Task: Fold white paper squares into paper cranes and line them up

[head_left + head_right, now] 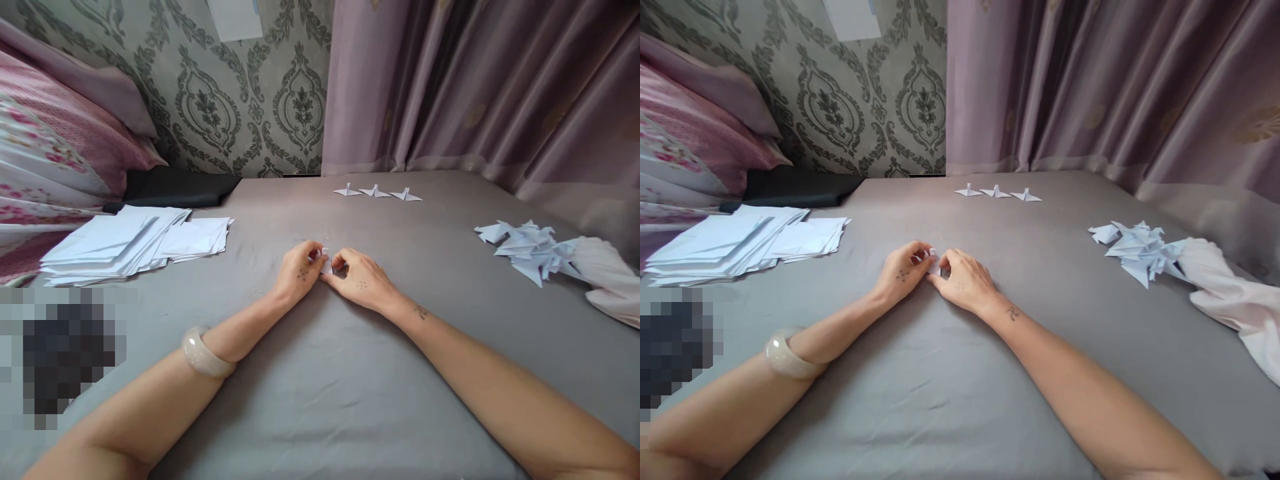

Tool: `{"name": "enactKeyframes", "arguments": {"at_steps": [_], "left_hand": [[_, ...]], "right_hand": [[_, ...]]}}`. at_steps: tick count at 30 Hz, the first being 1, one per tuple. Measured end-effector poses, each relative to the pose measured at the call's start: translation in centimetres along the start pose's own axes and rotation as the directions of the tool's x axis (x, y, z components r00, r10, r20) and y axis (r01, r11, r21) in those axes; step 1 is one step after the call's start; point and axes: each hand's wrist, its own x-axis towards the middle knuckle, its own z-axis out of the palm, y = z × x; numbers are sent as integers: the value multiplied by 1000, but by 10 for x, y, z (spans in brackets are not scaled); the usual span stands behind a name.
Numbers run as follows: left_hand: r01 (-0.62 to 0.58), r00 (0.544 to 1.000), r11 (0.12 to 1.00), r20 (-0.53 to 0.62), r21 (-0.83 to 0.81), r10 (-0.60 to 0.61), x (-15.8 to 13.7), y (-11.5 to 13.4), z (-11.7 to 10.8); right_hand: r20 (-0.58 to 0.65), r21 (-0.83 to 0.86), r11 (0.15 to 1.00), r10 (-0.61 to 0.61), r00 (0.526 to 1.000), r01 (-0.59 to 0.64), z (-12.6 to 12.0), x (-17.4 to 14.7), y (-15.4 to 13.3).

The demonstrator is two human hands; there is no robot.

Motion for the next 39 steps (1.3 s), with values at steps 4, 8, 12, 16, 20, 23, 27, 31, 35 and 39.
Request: {"name": "enactKeyframes", "arguments": {"at_steps": [4,8,12,16,20,23,27,31,35,39], "left_hand": [[-1,999,1000,41,-23,2,-4,3,-3],[61,995,991,81,-116,-51,-7,9,-4],[70,997,991,30,-117,-66,-6,10,-7],[24,999,997,-28,67,-23,-1,-2,-9],[42,998,996,36,82,-45,0,-8,-7],[67,996,997,52,45,-70,-3,-2,-7],[120,988,993,98,-18,-117,-7,7,-9],[106,989,994,106,-23,-103,-8,9,-10],[-35,997,999,74,-38,38,-7,6,-8],[-24,985,998,172,-51,32,-5,6,-8]], "right_hand": [[-16,-59,997,-43,999,42,1,-1,2],[-52,-147,989,-36,998,28,-2,2,10],[-89,-237,971,0,996,-21,-6,4,15],[-116,-207,978,-13,993,-11,-4,3,12],[-105,-149,989,-38,994,22,2,1,5],[-79,-166,985,-65,995,51,5,2,5],[-41,-139,987,-89,995,82,2,7,10],[37,-73,991,-113,993,115,-7,14,17],[127,-31,977,-204,971,210,-12,17,21],[88,-2,980,-200,976,201,-8,15,21]]}}
